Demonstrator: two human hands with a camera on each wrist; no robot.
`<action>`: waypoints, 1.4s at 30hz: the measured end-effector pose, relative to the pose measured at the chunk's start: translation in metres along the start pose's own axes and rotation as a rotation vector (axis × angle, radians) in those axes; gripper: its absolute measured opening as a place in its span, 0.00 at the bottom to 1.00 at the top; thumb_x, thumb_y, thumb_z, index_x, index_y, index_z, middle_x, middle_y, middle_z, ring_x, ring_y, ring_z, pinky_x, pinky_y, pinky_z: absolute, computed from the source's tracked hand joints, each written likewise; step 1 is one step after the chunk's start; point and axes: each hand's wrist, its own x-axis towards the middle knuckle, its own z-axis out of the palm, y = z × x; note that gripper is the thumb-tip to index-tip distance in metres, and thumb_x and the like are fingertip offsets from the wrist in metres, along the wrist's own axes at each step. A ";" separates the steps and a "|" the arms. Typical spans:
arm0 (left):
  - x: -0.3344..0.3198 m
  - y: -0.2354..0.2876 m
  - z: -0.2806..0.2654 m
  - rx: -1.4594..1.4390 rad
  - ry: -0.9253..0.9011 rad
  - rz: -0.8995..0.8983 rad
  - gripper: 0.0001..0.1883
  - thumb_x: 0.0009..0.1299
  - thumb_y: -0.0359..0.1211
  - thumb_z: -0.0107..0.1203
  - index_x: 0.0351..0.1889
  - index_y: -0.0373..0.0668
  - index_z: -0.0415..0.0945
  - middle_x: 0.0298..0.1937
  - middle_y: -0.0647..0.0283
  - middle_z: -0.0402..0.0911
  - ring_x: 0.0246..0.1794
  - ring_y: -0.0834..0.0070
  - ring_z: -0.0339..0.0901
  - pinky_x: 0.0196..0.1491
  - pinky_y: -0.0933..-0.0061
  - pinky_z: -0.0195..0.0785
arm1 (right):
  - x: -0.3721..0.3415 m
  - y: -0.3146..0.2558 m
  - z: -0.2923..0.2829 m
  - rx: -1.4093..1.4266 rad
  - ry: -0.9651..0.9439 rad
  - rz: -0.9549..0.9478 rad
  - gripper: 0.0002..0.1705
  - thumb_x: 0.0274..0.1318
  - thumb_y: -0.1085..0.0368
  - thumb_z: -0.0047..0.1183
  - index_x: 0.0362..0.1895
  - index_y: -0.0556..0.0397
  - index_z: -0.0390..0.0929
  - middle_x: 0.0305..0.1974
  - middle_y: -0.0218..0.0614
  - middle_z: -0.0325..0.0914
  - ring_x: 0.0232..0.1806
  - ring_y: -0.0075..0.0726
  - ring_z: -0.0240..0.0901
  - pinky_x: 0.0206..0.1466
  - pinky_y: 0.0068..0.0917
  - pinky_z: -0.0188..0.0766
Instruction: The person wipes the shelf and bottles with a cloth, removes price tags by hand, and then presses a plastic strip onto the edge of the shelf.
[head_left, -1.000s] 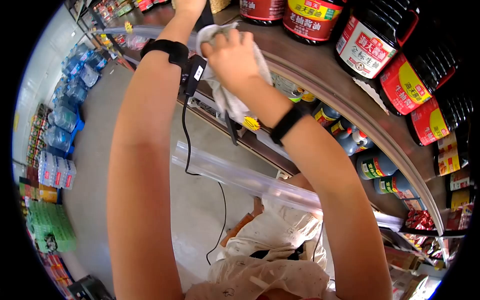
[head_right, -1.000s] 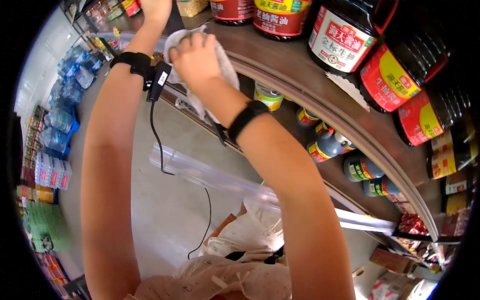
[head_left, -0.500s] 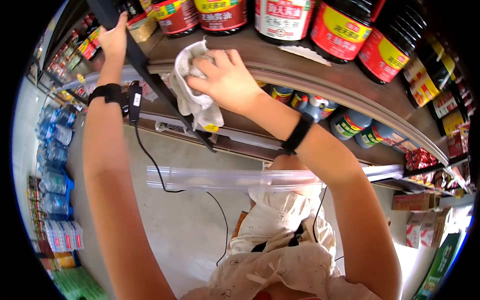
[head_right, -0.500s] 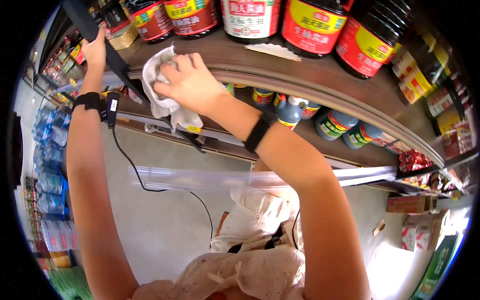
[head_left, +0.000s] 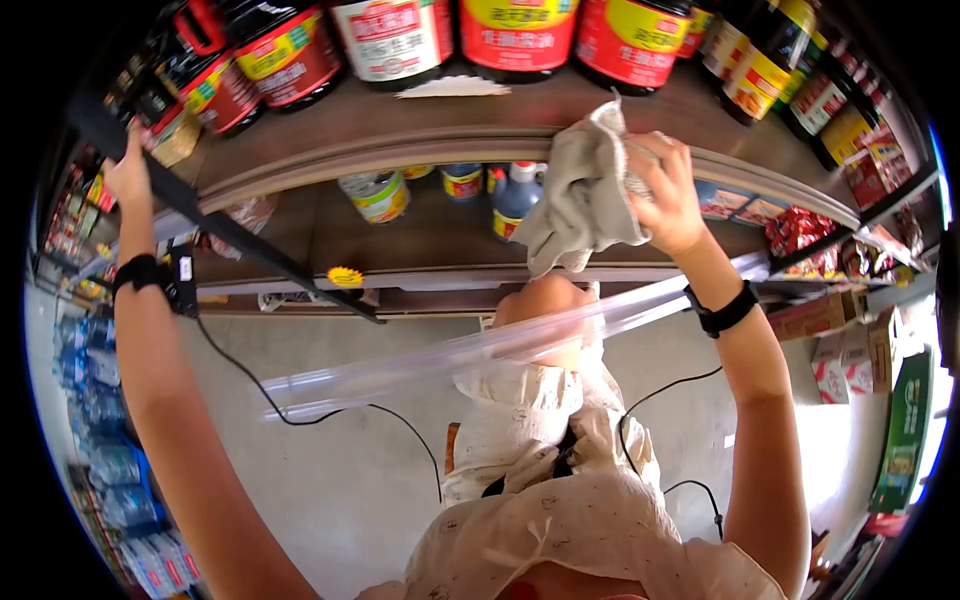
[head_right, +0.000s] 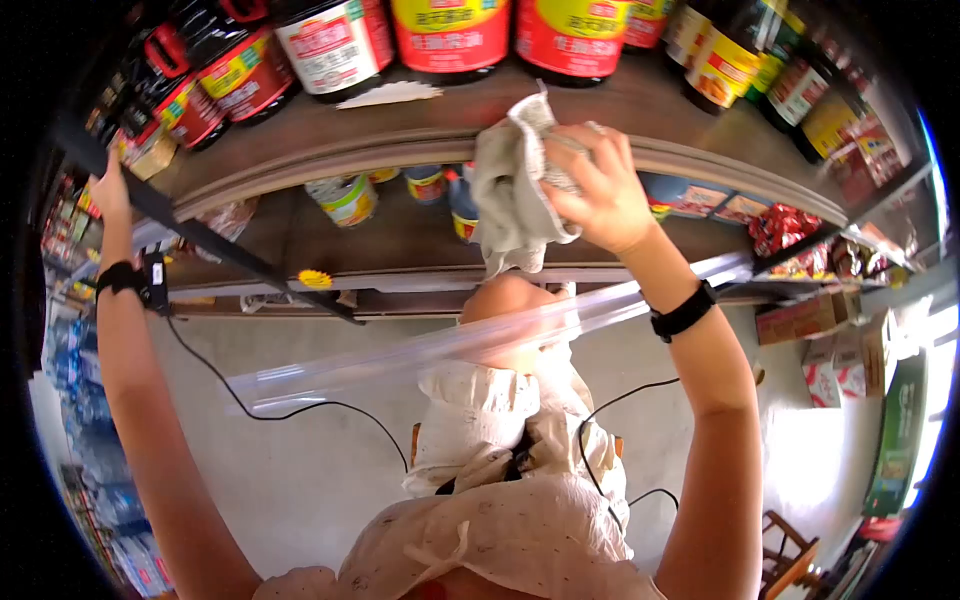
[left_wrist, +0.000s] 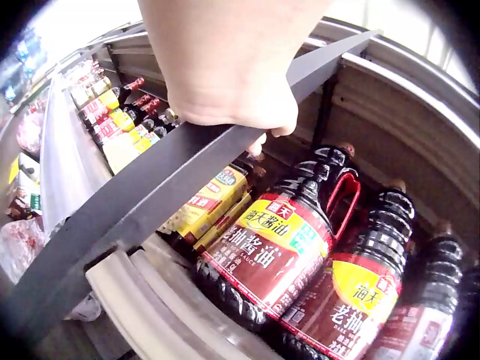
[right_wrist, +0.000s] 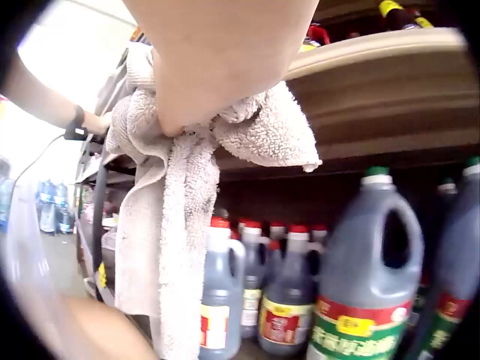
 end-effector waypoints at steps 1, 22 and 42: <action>0.018 -0.022 -0.005 0.010 -0.033 -0.024 0.26 0.55 0.49 0.65 0.35 0.32 0.77 0.32 0.61 0.80 0.30 0.77 0.76 0.35 0.74 0.69 | -0.016 0.009 -0.014 -0.024 -0.014 0.027 0.14 0.31 0.61 0.53 0.30 0.44 0.74 0.48 0.38 0.71 0.51 0.48 0.67 0.48 0.47 0.63; 0.073 -0.086 -0.036 0.219 0.104 -0.122 0.28 0.61 0.48 0.59 0.42 0.27 0.77 0.36 0.60 0.79 0.36 0.73 0.75 0.42 0.74 0.69 | -0.302 0.191 -0.234 -0.870 -0.509 0.800 0.36 0.33 0.69 0.60 0.55 0.52 0.66 0.55 0.38 0.67 0.57 0.47 0.62 0.58 0.39 0.62; 0.008 -0.011 -0.022 0.357 0.192 0.131 0.23 0.62 0.44 0.57 0.45 0.33 0.76 0.43 0.50 0.79 0.40 0.64 0.75 0.45 0.64 0.67 | -0.363 0.290 -0.327 -0.637 -0.849 0.889 0.40 0.46 0.67 0.52 0.64 0.59 0.51 0.58 0.57 0.61 0.56 0.62 0.63 0.56 0.43 0.63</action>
